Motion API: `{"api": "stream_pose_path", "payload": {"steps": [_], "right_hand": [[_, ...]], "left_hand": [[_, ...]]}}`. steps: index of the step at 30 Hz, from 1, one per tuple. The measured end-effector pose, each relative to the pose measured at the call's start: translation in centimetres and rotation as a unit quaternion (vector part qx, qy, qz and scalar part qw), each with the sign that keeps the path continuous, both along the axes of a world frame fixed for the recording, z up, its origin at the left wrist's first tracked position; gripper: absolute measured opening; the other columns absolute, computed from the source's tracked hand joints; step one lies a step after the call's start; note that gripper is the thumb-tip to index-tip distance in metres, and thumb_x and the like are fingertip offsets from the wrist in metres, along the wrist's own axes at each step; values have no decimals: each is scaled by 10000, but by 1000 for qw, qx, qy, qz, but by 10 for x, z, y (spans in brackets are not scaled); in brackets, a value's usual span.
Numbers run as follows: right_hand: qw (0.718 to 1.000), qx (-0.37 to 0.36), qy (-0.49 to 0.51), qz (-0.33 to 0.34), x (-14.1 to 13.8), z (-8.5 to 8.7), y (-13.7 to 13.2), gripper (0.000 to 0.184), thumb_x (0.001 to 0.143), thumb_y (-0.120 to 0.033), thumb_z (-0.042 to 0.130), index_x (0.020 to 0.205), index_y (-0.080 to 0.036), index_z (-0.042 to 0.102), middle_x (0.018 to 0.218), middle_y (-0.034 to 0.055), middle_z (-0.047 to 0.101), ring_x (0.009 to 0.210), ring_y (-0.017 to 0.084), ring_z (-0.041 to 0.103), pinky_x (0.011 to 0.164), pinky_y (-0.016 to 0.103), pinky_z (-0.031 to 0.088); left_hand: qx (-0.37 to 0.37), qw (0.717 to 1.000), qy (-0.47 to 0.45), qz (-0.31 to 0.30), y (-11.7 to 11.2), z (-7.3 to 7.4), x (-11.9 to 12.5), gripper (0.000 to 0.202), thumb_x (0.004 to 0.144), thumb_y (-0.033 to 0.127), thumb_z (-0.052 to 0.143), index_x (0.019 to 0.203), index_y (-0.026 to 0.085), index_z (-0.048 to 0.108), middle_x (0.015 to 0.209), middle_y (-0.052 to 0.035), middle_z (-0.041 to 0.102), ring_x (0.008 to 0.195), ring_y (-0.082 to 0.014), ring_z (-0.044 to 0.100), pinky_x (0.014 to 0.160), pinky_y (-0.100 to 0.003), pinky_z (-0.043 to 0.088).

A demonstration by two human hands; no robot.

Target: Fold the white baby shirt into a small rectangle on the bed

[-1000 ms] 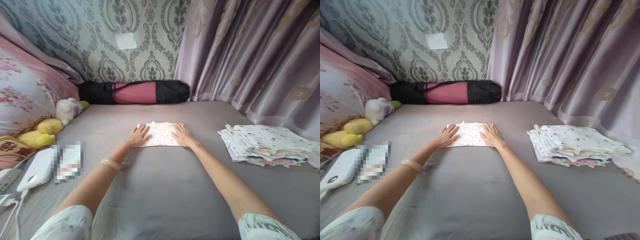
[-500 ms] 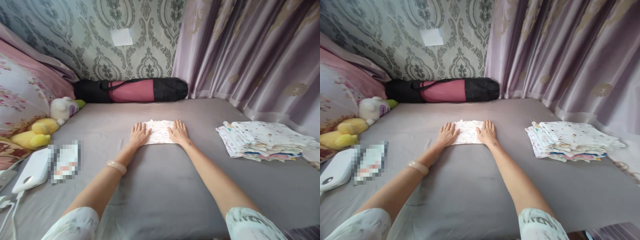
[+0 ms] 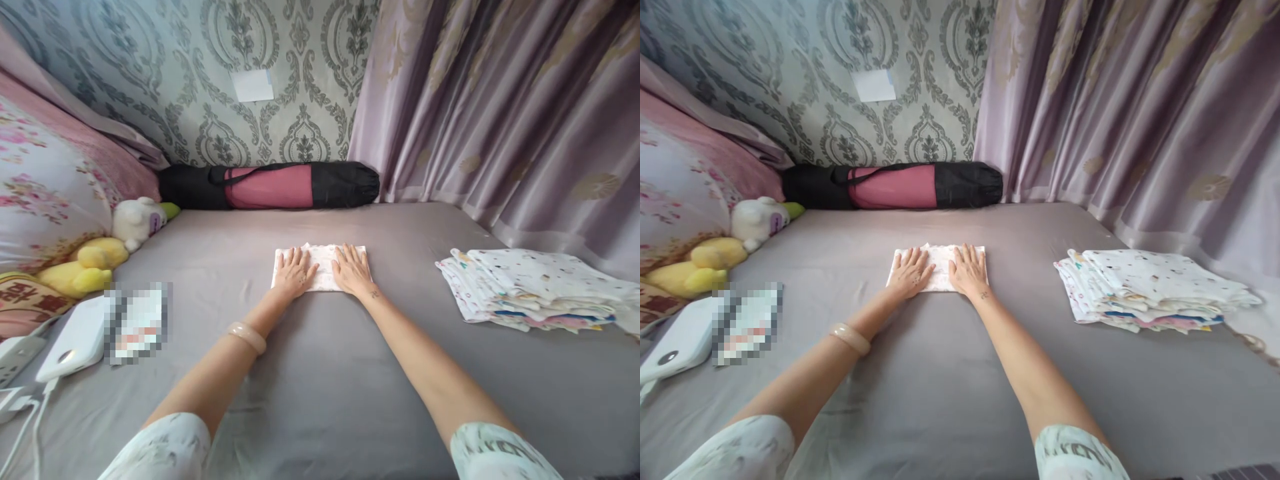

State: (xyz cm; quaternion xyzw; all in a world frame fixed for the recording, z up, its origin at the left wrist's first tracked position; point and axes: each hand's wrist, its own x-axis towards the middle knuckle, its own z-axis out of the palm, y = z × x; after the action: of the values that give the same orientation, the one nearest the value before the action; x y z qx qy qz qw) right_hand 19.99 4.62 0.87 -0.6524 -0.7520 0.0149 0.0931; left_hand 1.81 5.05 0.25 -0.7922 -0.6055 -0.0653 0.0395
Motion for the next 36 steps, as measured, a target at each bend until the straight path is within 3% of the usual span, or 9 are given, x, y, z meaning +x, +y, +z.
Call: {"api": "stream_pose_path", "payload": {"steps": [5, 10, 13, 16, 24, 30, 36], "right_hand": [[1000, -10, 0, -4, 0, -8, 1, 563, 1001, -385, 251, 1516, -164, 310, 1579, 105, 275, 1459, 291, 200, 1178, 521, 115], [1000, -24, 9, -8, -3, 0, 1, 566, 997, -375, 242, 1509, -149, 323, 1578, 120, 271, 1457, 304, 204, 1168, 544, 134], [1000, 5, 11, 2, -12, 4, -1, 548, 988, -313, 238, 1498, -139, 342, 1584, 118, 255, 1466, 283, 181, 1173, 545, 107], [1000, 11, 12, 17, -23, 2, -1, 548, 975, -280, 251, 1497, -144, 345, 1585, 93, 263, 1466, 256, 181, 1183, 515, 104], [1000, -17, 6, 13, -24, -3, 2, 555, 976, -284, 238, 1510, -156, 320, 1589, 71, 254, 1464, 259, 184, 1180, 525, 123], [999, -20, 28, 20, -43, 7, 4, 562, 965, -269, 275, 1497, -97, 331, 1588, 119, 241, 1470, 272, 165, 1185, 520, 91], [998, -6, 43, 46, -65, -7, 7, 600, 983, -324, 263, 1500, -21, 290, 1580, 135, 253, 1468, 249, 169, 1195, 450, 95]], "left_hand": [[-19, 1000, 0, 2, -1, -3, 0, 598, 998, 506, 209, 1481, 187, 355, 1548, -134, 344, 1439, -310, 264, 1154, -546, 185], [-22, 1000, 9, 2, -5, 3, 4, 620, 1000, 493, 202, 1478, 133, 361, 1556, -164, 316, 1451, -328, 231, 1159, -567, 158], [6, 1000, 0, 3, -12, 6, 14, 588, 1009, 398, 186, 1484, 91, 348, 1565, -163, 297, 1469, -312, 185, 1182, -548, 116], [-16, 1000, -13, 6, -16, 3, 23, 557, 999, 324, 204, 1491, 104, 343, 1564, -140, 309, 1463, -301, 213, 1180, -528, 164], [-29, 999, -21, 11, -14, -1, 26, 545, 998, 332, 231, 1487, 128, 356, 1559, -136, 319, 1452, -308, 244, 1172, -540, 181], [-9, 999, -48, -6, -20, 6, 2, 532, 1006, 346, 258, 1466, 107, 378, 1533, -150, 368, 1449, -267, 267, 1187, -492, 185], [-15, 997, -70, 41, -21, -5, -40, 507, 1013, 349, 258, 1449, 129, 395, 1529, -144, 375, 1444, -259, 283, 1173, -501, 213]]}}
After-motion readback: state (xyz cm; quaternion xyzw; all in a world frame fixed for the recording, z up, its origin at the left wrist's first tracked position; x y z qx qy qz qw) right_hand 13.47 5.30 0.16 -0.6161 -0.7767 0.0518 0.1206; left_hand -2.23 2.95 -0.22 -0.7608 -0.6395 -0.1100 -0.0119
